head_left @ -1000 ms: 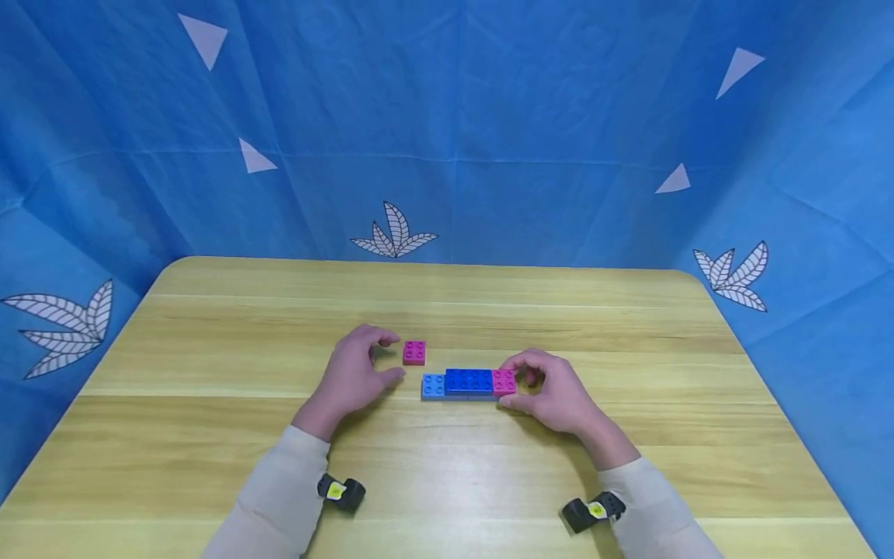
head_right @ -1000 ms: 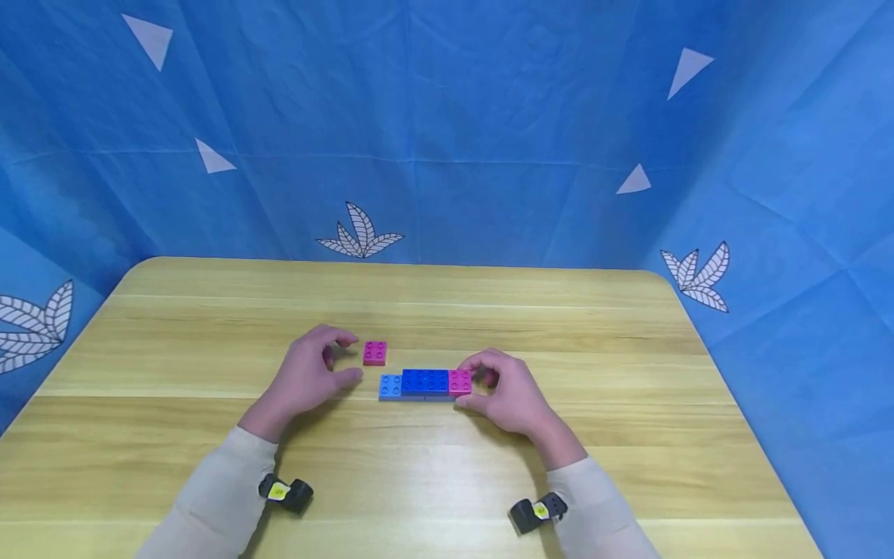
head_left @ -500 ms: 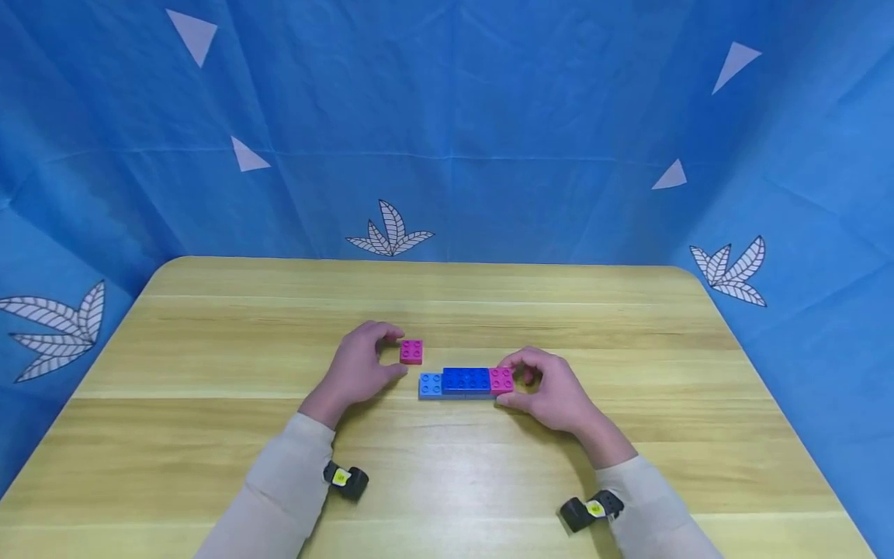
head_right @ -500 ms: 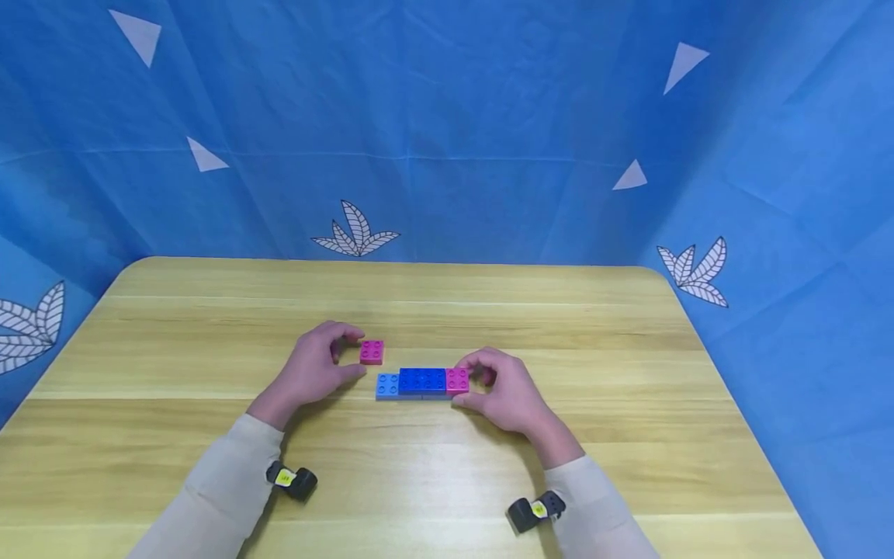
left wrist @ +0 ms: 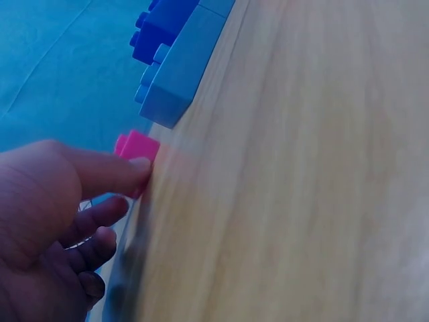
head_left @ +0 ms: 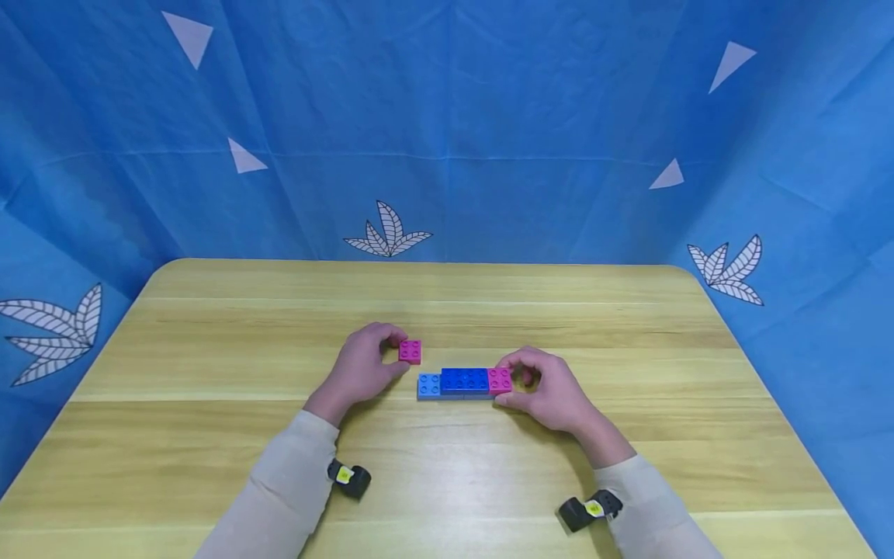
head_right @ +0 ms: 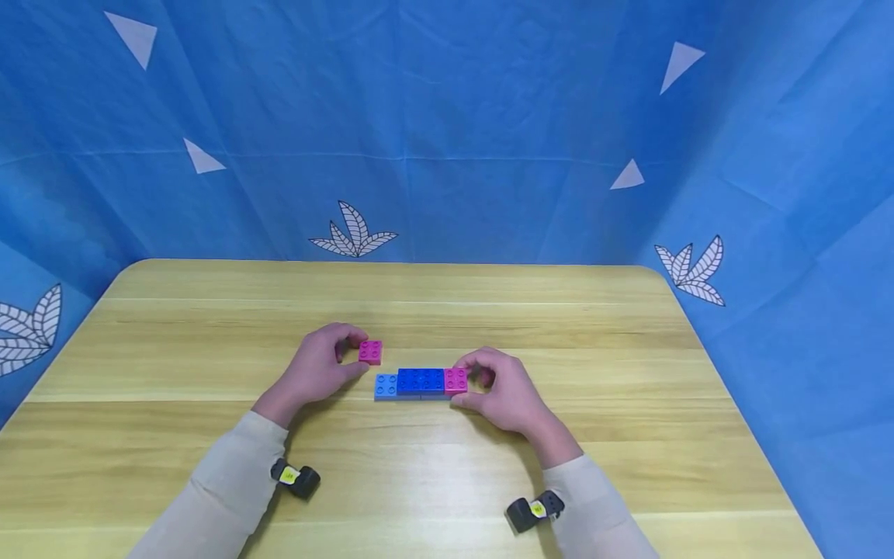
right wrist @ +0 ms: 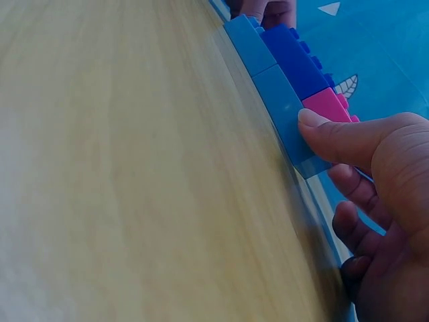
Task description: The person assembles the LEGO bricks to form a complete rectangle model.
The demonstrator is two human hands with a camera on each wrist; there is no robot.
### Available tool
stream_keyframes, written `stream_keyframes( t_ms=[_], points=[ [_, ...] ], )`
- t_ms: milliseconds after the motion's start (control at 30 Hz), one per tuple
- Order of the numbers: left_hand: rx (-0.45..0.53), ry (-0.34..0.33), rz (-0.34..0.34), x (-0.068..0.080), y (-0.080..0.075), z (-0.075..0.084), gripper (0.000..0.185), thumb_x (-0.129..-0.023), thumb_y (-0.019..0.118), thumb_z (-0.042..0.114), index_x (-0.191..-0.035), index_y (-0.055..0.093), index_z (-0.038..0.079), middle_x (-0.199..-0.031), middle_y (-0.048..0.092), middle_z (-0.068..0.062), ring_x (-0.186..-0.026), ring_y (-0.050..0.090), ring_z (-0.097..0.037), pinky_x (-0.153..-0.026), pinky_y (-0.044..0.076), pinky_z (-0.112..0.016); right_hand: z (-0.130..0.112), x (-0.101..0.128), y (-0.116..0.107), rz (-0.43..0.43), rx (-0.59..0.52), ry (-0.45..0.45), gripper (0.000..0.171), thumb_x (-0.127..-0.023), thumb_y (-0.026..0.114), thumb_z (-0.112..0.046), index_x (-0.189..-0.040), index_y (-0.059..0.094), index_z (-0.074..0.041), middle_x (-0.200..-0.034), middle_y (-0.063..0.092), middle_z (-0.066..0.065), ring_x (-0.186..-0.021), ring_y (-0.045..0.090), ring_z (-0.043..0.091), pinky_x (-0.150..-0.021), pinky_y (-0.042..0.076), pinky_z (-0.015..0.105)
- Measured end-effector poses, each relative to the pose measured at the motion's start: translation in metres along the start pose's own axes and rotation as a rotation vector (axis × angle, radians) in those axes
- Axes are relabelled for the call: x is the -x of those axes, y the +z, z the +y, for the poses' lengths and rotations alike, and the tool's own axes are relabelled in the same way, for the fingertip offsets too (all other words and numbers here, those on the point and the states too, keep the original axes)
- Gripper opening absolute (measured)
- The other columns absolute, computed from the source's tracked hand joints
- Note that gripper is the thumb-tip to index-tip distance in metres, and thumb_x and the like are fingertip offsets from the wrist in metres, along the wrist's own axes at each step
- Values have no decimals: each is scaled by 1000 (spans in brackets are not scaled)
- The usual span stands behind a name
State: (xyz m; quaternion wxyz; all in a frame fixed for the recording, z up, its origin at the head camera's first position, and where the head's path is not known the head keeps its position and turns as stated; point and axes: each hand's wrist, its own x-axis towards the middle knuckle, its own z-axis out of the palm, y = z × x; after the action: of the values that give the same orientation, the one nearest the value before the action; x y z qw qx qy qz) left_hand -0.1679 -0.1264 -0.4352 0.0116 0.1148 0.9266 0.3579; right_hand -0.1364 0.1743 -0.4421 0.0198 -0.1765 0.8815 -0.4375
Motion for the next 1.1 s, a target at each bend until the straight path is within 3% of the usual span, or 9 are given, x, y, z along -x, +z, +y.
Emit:
stream_keyframes(
  t_ms=[167,367,667,933,1100],
  points=[
    [34,-13,2,2,-1,2,35,-75,80,16,-105,63,12,-99,59,1,-94,53,-19,-86,45,-34,-2,1,0,-3,-3,-4,36,-66,87,-21,-95,65,-28,-79,56,5,-72,48,21,-61,39,32],
    [128,-24,-4,7,-6,7,33,-74,81,19,-100,62,17,-92,58,4,-79,50,-22,-67,45,-33,-2,1,0,0,-2,0,36,-66,87,-21,-95,65,-28,-78,55,5,-72,47,21,-61,39,32],
    [219,0,-43,20,-15,22,31,-74,82,20,-99,63,20,-91,59,-4,-70,47,-22,-56,41,-34,-2,1,0,-1,-3,-6,36,-66,87,-21,-94,65,-28,-77,55,6,-71,47,21,-60,38,31],
    [205,88,-81,27,-15,31,34,-72,82,16,-102,68,19,-89,59,2,-67,47,-19,-56,40,-32,0,1,1,2,-4,-17,36,-66,87,-22,-94,65,-28,-76,55,6,-69,47,20,-59,38,31],
    [172,101,-98,29,-11,31,34,-72,82,18,-104,69,19,-90,59,5,-69,48,-19,-58,42,-32,0,0,1,4,0,-18,36,-66,87,-22,-94,65,-29,-75,54,6,-68,46,21,-58,38,31]
  ],
)
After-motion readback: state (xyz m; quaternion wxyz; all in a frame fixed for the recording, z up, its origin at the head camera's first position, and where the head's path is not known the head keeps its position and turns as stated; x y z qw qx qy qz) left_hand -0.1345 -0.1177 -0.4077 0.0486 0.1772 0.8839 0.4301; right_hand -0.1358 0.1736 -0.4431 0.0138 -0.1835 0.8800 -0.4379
